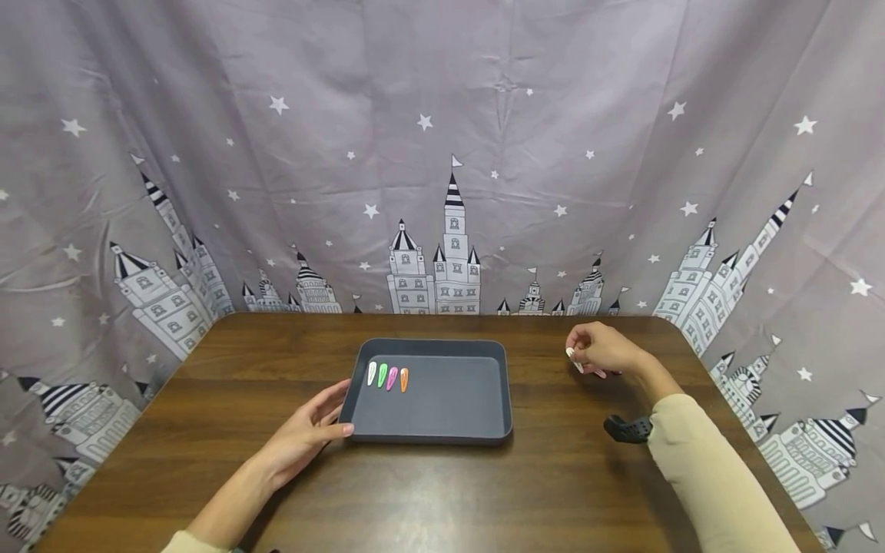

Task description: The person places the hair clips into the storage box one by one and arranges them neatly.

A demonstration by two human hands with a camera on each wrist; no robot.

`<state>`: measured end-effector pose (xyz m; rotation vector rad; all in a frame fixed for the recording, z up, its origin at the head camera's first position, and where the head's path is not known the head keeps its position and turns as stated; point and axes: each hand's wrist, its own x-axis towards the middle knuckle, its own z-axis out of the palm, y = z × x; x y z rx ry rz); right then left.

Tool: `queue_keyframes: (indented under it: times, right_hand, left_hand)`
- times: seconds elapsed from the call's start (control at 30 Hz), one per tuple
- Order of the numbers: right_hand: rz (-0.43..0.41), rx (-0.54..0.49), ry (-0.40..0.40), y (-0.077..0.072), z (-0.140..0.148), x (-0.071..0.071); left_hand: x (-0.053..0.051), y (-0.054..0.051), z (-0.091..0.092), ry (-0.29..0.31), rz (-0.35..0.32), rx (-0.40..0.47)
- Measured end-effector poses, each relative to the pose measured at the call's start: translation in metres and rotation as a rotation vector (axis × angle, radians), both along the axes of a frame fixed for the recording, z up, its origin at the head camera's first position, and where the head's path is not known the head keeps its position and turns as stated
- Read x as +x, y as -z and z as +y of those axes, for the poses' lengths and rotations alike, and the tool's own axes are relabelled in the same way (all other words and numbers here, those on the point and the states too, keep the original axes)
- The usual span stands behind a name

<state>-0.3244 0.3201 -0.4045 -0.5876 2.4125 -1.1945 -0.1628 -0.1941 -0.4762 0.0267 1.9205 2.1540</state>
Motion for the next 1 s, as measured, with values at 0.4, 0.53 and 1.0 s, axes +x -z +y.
queue_keyframes:
  times: [0.4,0.53,1.0]
  right_hand:
    - [0.014,-0.039,-0.019,0.0,-0.051,-0.001]
    - [0.015,-0.04,-0.013,0.002,-0.063,-0.003]
    - [0.086,-0.032,-0.078,0.005,-0.128,-0.008]
  left_hand:
    - [0.001,0.001,-0.001,-0.001,-0.008,0.001]
    - [0.0,0.001,0.0,0.011,-0.006,0.008]
    - [0.0,0.0,-0.001,0.013,0.0,0.01]
